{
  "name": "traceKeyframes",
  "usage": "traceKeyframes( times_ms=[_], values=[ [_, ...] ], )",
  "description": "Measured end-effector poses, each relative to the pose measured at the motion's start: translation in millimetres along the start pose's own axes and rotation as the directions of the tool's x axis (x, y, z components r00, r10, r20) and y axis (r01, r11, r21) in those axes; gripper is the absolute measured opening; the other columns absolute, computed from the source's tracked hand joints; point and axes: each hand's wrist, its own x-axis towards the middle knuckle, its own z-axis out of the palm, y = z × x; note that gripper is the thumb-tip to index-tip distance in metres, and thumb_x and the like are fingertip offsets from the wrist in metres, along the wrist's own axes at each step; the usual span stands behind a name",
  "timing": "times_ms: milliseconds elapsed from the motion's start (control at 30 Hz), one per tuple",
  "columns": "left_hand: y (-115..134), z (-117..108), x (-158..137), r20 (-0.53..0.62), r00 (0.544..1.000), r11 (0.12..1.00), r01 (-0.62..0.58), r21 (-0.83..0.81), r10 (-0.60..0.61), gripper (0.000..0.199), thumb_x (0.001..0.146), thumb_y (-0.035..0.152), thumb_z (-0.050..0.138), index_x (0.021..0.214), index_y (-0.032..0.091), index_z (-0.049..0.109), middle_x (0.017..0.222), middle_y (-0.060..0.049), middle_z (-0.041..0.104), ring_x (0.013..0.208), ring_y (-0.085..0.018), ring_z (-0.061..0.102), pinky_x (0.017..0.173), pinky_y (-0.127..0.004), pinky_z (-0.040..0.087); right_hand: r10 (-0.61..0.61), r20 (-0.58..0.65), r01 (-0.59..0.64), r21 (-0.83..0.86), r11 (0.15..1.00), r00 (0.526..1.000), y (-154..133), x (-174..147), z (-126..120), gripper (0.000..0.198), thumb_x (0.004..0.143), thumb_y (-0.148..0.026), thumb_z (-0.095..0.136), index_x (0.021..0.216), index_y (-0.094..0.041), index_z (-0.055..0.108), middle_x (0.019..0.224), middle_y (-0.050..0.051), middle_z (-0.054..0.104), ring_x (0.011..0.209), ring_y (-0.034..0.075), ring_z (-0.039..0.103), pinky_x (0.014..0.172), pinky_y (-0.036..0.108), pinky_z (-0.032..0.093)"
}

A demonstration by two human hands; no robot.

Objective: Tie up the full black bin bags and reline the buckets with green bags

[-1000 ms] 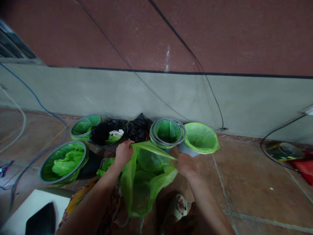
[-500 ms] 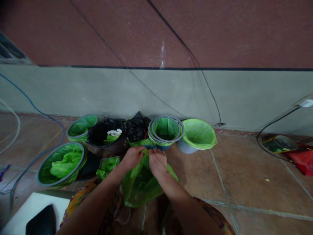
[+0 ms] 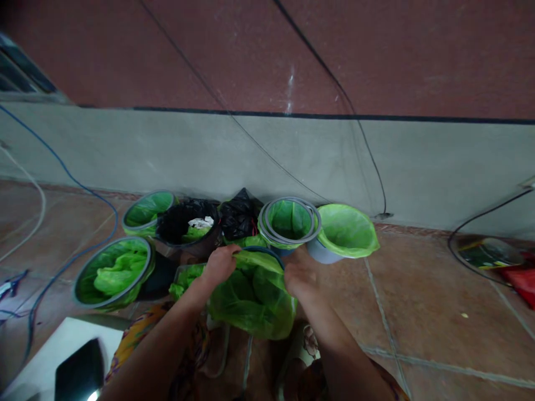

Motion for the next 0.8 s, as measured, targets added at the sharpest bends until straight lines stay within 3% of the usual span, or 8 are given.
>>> traceKeyframes(
  times_ms=[67, 133, 167, 333, 500, 600, 700, 800],
  values=[
    [4.6, 3.1, -1.0, 0.012, 0.999, 0.999, -0.045, -0.019, 0.045, 0.036, 0.086, 0.011, 0.05, 0.115, 0.02, 0.07, 0.111, -0.008, 0.074, 0.105, -0.021, 0.068, 0.097, -0.03, 0.048, -0.043, 0.04, 0.045, -0.049, 0.998, 0.998, -14.1, -3.4, -5.4, 0.035, 0.07, -0.022, 0.074, 0.105, -0.018, 0.07, 0.092, 0.013, 0.074, 0.086, 0.025, 0.07, 0.072, 0.033, 0.051],
    [8.8, 5.7, -2.1, 0.012, 0.997, 0.997, -0.079, -0.026, 0.079, 0.032, 0.088, 0.016, 0.051, 0.113, 0.021, 0.07, 0.109, -0.007, 0.074, 0.103, -0.02, 0.068, 0.097, -0.031, 0.048, -0.133, -0.012, 0.132, -0.05, 0.99, 0.991, -30.4, -5.5, -12.4, 0.069, 0.07, -0.028, 0.077, 0.135, -0.017, 0.054, 0.124, 0.016, 0.065, 0.11, 0.028, 0.063, 0.089, 0.037, 0.049],
    [10.2, 6.7, -2.5, 0.009, 0.995, 0.995, -0.095, -0.025, 0.096, 0.031, 0.088, 0.017, 0.051, 0.113, 0.021, 0.07, 0.108, -0.007, 0.074, 0.102, -0.02, 0.068, 0.096, -0.031, 0.048, -0.175, -0.036, 0.174, -0.041, 0.984, 0.984, -38.2, -5.8, -15.9, 0.073, 0.073, -0.03, 0.076, 0.14, -0.018, 0.049, 0.131, 0.016, 0.061, 0.117, 0.028, 0.059, 0.094, 0.039, 0.047],
    [10.7, 9.2, -3.4, -0.013, 0.987, 0.986, -0.159, -0.039, 0.159, 0.028, 0.085, 0.013, 0.052, 0.103, 0.022, 0.072, 0.1, -0.005, 0.073, 0.095, -0.02, 0.068, 0.09, -0.03, 0.05, -0.245, -0.077, 0.248, 0.036, 0.968, 0.967, -60.6, -3.6, -25.8, 0.022, 0.093, -0.023, 0.05, 0.104, -0.021, 0.069, 0.106, 0.007, 0.07, 0.105, 0.021, 0.062, 0.092, 0.031, 0.045],
    [13.9, 11.7, -4.2, -0.119, 0.977, 0.973, -0.191, -0.129, 0.176, 0.023, 0.079, 0.016, 0.064, 0.101, 0.02, 0.07, 0.103, -0.006, 0.07, 0.1, -0.02, 0.064, 0.093, -0.031, 0.05, -0.191, -0.162, 0.212, 0.124, 0.969, 0.968, -62.2, -2.2, -25.4, 0.022, 0.094, -0.021, 0.048, 0.099, -0.02, 0.069, 0.103, 0.007, 0.072, 0.098, 0.019, 0.065, 0.086, 0.027, 0.045],
    [18.2, 11.5, -4.3, -0.165, 0.972, 0.944, -0.206, -0.258, 0.167, 0.029, 0.079, 0.017, 0.064, 0.107, 0.019, 0.069, 0.108, -0.007, 0.07, 0.1, -0.02, 0.064, 0.092, -0.031, 0.05, -0.185, -0.102, 0.201, 0.176, 0.964, 0.977, -59.4, 0.4, -25.6, 0.024, 0.095, -0.022, 0.046, 0.099, -0.018, 0.07, 0.097, 0.007, 0.073, 0.091, 0.019, 0.067, 0.081, 0.027, 0.045],
    [20.9, 8.8, -4.0, -0.139, 0.979, 0.876, -0.197, -0.439, 0.15, 0.025, 0.086, 0.016, 0.055, 0.106, 0.018, 0.069, 0.099, -0.004, 0.073, 0.09, -0.016, 0.066, 0.085, -0.027, 0.051, -0.206, -0.008, 0.201, 0.246, 0.948, 0.979, -53.1, 4.8, -29.2, 0.027, 0.096, -0.022, 0.044, 0.097, -0.018, 0.07, 0.091, 0.006, 0.074, 0.085, 0.018, 0.067, 0.078, 0.028, 0.046],
    [21.0, 5.2, -3.6, -0.097, 0.983, 0.834, -0.186, -0.52, 0.158, 0.023, 0.091, 0.019, 0.047, 0.094, 0.017, 0.07, 0.083, -0.002, 0.071, 0.077, -0.014, 0.063, 0.073, -0.023, 0.048, -0.2, -0.043, 0.202, 0.357, 0.912, 0.979, -47.0, 6.6, -34.1, 0.028, 0.095, -0.023, 0.044, 0.109, -0.018, 0.068, 0.097, 0.006, 0.074, 0.088, 0.018, 0.068, 0.081, 0.03, 0.048]
  ],
)
